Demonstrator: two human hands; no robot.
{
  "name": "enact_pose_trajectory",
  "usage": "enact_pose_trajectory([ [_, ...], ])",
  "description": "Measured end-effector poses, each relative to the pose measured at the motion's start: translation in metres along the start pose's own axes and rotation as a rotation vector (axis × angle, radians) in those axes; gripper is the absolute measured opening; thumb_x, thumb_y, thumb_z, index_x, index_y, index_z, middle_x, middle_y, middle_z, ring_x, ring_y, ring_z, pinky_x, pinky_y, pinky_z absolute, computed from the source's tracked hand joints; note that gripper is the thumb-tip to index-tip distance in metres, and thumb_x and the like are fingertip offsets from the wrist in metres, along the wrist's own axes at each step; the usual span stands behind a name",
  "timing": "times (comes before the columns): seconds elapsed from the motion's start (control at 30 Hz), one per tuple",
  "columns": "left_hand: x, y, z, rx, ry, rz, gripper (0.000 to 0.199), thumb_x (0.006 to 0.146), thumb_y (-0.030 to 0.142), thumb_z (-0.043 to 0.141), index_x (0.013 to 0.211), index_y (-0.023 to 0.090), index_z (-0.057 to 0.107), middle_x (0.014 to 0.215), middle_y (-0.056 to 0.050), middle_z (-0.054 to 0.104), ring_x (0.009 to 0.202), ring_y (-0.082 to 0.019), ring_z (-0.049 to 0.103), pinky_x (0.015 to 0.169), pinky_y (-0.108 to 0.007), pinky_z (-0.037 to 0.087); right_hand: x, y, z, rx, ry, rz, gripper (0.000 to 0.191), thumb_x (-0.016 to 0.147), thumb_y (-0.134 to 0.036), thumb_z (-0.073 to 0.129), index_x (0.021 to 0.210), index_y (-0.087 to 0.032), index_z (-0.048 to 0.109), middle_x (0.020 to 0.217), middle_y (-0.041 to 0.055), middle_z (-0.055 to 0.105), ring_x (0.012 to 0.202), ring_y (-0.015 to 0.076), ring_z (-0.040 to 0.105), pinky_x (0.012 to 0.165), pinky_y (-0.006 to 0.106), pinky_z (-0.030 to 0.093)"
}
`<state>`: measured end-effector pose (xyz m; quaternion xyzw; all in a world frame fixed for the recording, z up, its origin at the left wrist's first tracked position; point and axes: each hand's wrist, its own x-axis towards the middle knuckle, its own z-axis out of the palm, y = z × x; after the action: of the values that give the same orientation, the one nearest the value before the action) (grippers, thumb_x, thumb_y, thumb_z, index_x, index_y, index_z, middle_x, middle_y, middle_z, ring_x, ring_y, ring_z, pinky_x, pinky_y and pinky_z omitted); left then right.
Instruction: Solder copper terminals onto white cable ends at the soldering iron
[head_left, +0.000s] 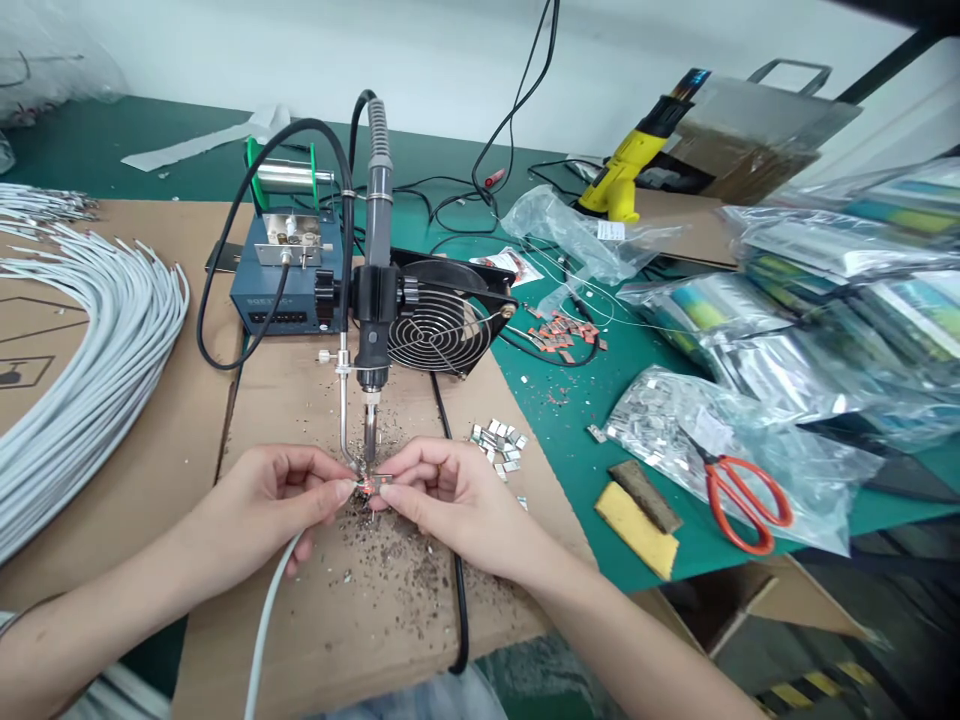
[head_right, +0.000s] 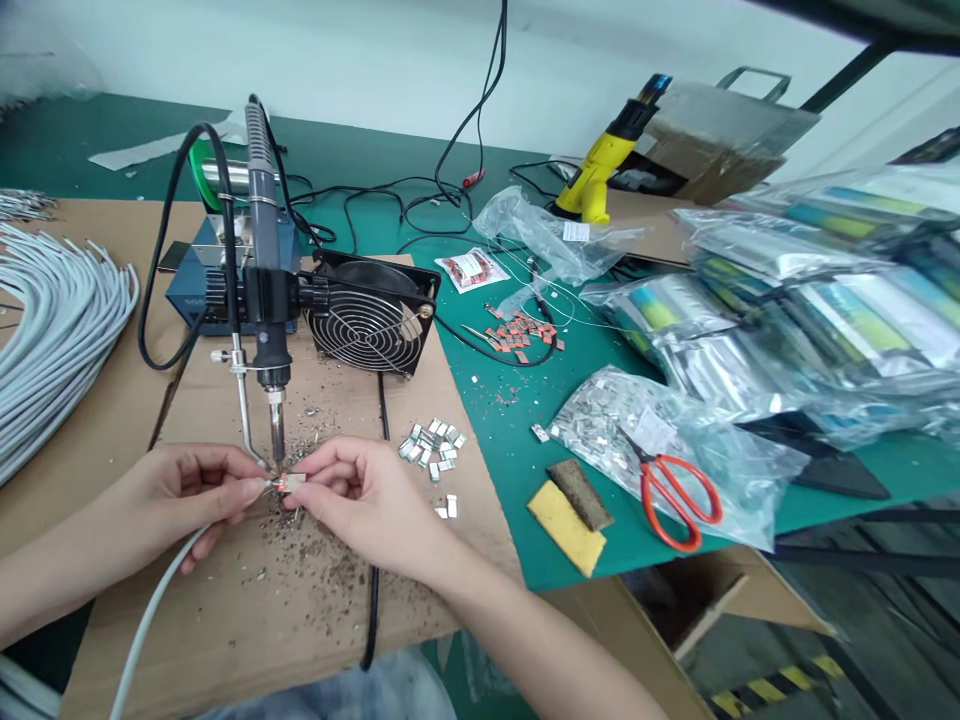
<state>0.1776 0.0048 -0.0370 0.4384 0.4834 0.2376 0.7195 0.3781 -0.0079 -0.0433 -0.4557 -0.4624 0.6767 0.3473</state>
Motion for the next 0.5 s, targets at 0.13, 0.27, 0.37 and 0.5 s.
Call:
enact_pose_trajectory([
  [0.13,-0.007,0.002,0.003,0.03,-0.063,-0.09,0.016,0.066,0.028,0.08,0.076,0.016,0.074,0.045,0.007,0.06,0.038,-0.008,0.055,0.039,-0.015,0.047,-0.009,-0.005,-0.004,-0.027,-0.058,-0.017,0.023,0.069,-0.031,0.08,0.079,-0.015,0.065,0.069,0.0033,0.071,0.057,0.0099,0.056,0.054,0.021,0.04],
  [0.27,-0.021,0.002,0.017,0.044,-0.131,-0.135,0.007,0.064,0.022,0.078,0.068,0.018,0.074,0.044,0.006,0.064,0.039,-0.008,0.055,0.042,-0.016,0.045,-0.028,-0.007,-0.006,-0.008,-0.143,-0.053,0.019,0.071,-0.026,0.078,0.079,-0.015,0.065,0.068,0.0029,0.07,0.06,0.0113,0.061,0.057,0.022,0.044],
  [0.37,-0.035,-0.009,0.033,-0.009,-0.141,-0.148,0.012,0.064,0.027,0.08,0.063,0.018,0.072,0.041,0.006,0.061,0.037,-0.006,0.051,0.041,-0.015,0.04,-0.045,-0.006,-0.008,-0.056,-0.193,-0.11,0.013,0.076,-0.024,0.074,0.081,-0.015,0.066,0.069,0.0033,0.07,0.058,0.011,0.06,0.054,0.021,0.043],
  [0.5,-0.057,-0.044,0.05,0.025,-0.143,-0.095,0.016,0.065,0.031,0.084,0.065,0.021,0.072,0.049,0.006,0.063,0.043,-0.008,0.054,0.043,-0.017,0.039,-0.072,-0.011,-0.025,-0.306,-0.383,-0.244,0.015,0.084,-0.027,0.069,0.092,-0.014,0.072,0.072,0.0051,0.072,0.057,0.0124,0.061,0.053,0.022,0.045],
])
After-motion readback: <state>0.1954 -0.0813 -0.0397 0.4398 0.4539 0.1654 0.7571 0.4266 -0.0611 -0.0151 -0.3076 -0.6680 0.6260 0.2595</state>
